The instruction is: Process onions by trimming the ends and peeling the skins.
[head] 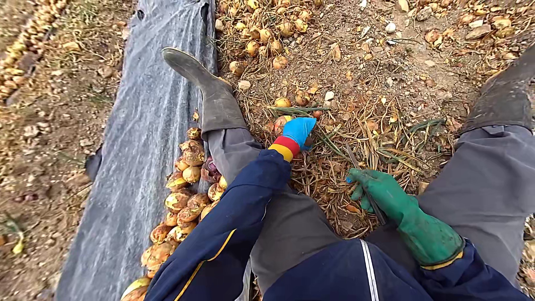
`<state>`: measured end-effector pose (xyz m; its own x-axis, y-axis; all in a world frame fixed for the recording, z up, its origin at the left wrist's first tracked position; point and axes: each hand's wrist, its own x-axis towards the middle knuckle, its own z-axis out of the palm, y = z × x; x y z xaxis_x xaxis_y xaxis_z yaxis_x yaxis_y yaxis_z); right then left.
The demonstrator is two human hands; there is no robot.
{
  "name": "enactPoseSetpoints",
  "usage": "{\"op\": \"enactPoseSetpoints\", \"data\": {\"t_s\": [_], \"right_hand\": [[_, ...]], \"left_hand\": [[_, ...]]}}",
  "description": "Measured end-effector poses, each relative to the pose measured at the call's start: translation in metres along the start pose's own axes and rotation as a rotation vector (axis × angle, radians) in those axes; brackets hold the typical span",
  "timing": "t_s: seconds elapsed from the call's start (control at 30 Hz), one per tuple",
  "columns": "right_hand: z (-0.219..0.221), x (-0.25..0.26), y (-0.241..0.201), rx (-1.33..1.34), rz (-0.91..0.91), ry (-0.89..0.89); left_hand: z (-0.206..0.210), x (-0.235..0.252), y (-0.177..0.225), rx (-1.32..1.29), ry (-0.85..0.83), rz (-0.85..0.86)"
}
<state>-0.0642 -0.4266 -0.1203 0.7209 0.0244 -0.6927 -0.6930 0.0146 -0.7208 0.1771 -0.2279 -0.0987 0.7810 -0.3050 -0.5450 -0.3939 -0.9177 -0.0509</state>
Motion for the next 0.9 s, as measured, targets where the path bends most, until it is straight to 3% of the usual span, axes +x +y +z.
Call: {"op": "enactPoseSetpoints", "data": {"t_s": [0.07, 0.17, 0.27, 0.43, 0.53, 0.67, 0.8, 0.9], "right_hand": [[-0.004, -0.004, -0.001, 0.034, 0.005, -0.005], [-0.002, -0.005, -0.005, 0.095, 0.004, -0.026], [0.009, -0.009, -0.009, 0.161, -0.024, -0.123], [0.040, -0.020, -0.018, 0.264, 0.027, -0.321], [0.059, -0.020, -0.027, 0.251, 0.098, -0.356], [0.081, -0.009, -0.038, 0.201, 0.102, -0.349], [0.088, 0.005, -0.041, 0.196, 0.071, -0.247], [0.086, 0.005, -0.031, 0.235, 0.071, -0.157]], "left_hand": [[-0.001, 0.008, -0.027, -0.300, 0.287, 0.075], [-0.032, -0.022, -0.038, -0.991, 0.518, 0.102], [-0.044, -0.047, -0.035, -1.437, 0.572, 0.115], [0.000, -0.077, -0.024, -1.951, 0.473, 0.110], [0.019, -0.123, -0.008, -2.105, 0.480, 0.005], [0.067, -0.161, 0.005, -2.167, 0.429, 0.040], [0.098, -0.179, 0.028, -2.073, 0.303, 0.045], [0.107, -0.170, 0.035, -2.141, 0.267, 0.027]]}}
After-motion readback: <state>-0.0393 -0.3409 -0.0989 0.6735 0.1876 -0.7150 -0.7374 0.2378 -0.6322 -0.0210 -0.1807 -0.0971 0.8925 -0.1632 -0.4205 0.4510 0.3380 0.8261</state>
